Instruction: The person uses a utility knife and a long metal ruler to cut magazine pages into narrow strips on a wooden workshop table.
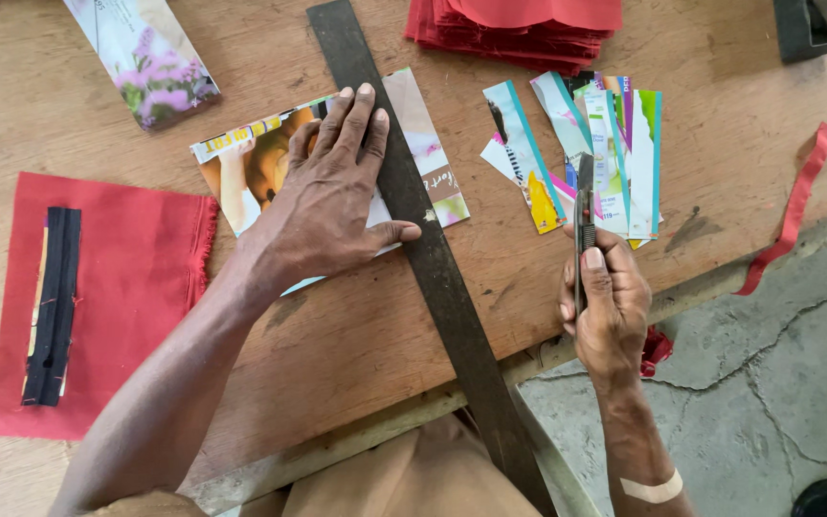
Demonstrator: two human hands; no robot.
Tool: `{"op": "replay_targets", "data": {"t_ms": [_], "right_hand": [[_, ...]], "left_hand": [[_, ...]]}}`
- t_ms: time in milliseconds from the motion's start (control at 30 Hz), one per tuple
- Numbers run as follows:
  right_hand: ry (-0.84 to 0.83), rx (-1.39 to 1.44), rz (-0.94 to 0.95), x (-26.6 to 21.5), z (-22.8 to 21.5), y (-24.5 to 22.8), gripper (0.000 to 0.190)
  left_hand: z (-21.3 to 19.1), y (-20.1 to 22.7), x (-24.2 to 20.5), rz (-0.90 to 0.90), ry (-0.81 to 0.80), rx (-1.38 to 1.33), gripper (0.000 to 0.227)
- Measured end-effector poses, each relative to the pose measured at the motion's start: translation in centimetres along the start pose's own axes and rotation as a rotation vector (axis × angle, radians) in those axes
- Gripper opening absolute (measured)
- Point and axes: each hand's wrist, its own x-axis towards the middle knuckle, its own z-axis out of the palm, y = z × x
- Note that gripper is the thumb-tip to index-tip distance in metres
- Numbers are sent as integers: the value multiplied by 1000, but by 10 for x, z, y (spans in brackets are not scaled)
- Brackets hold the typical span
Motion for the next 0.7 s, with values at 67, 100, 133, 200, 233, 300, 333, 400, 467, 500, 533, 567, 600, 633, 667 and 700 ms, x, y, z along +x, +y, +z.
{"op": "replay_targets", "data": {"t_ms": [67,100,133,200,233,300,333,400,467,500,533,567,600,633,667,700], "right_hand": [[-5,8,4,2,0,1,32],[-12,41,10,3,0,2,30],[-18,75,18,3,-3,2,28],[-33,147,58,3,-8,3,26],[-40,183,78,3,-10,4,24],[-44,164,57,4,-11,4,23],[-51,156,44,5,-10,4,22],[-72,-20,53,3,-4,2,21],[-111,-108,83,-2,4,-2,22],[-139,-108,109,-7,8,-5,24],[-165,-107,134,-11,11,-8,26],[-170,-108,175,-13,13,-12,27],[-171,-108,219,-16,15,-15,28],[-171,-107,263,-16,17,-17,29],[-197,-103,273,-16,17,-19,28],[-222,-98,283,-16,18,-20,27]], "left_hand": [[0,1,0,-11,3,-9,127],[0,0,0,-17,5,-14,129],[0,0,0,-12,10,-12,129],[2,-1,0,-1,20,-9,130],[4,-1,0,2,18,-5,130],[5,-3,0,9,21,7,130],[5,-3,-1,8,27,-2,131],[6,-4,-2,4,39,-22,131],[7,-6,-4,30,63,-50,131],[7,-6,-5,43,73,-65,130],[8,-6,-5,40,72,-63,130],[8,-6,-5,37,70,-61,131],[8,-6,-5,38,64,-60,131],[8,-7,-5,33,60,-58,131],[8,-6,-4,30,56,-58,130],[8,-6,-4,27,51,-57,130]]}}
